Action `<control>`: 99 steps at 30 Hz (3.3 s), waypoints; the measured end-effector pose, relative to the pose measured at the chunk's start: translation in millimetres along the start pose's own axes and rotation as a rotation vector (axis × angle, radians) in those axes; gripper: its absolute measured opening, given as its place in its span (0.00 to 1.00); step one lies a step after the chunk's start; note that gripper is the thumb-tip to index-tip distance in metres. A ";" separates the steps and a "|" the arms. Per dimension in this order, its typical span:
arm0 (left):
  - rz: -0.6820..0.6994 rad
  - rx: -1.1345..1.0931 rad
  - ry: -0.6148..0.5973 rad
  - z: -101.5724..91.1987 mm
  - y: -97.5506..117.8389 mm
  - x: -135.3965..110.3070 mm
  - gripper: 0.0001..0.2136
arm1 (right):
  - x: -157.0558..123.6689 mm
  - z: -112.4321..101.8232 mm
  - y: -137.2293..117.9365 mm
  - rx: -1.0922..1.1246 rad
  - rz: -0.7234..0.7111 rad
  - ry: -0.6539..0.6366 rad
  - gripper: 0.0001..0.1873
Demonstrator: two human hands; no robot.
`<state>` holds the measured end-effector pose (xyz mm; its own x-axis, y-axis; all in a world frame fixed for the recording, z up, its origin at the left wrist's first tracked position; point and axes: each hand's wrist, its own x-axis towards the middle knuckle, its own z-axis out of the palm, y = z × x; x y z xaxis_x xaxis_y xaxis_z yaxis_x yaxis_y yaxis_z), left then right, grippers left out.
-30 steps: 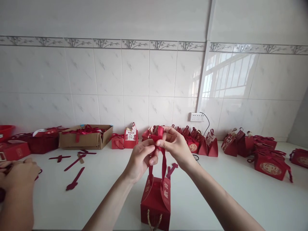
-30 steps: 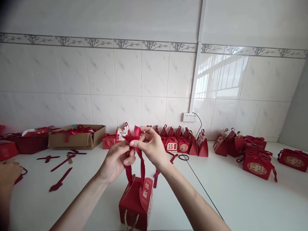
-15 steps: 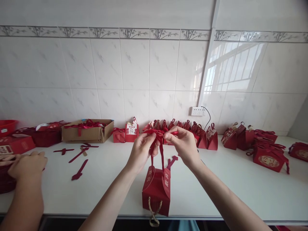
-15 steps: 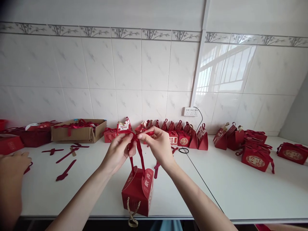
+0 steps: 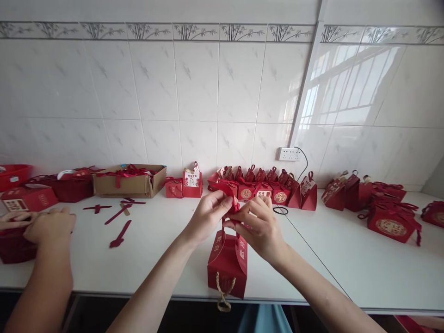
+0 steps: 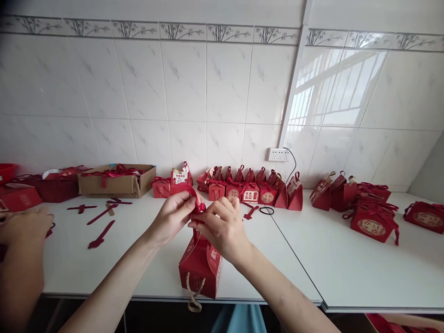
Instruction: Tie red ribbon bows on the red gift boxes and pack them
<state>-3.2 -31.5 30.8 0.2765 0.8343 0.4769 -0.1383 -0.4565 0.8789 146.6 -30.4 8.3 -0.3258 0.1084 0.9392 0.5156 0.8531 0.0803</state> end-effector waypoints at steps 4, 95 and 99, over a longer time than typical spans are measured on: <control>0.108 0.201 0.001 -0.8 2.1 -2.9 0.17 | -0.3 -8.9 0.3 0.231 0.081 -0.006 0.22; -0.567 0.046 -0.321 -71.0 -90.4 -74.5 0.21 | -97.1 -15.3 36.0 1.192 1.538 -0.607 0.21; -0.567 0.056 -0.312 -76.8 -93.4 -80.6 0.22 | -101.1 -18.4 43.3 1.123 1.542 -0.671 0.20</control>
<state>-85.6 -32.4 -88.9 0.5563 0.8257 -0.0937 0.1575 0.0059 0.9875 216.5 -13.8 -77.0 -0.5035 0.8231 -0.2628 0.0587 -0.2709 -0.9608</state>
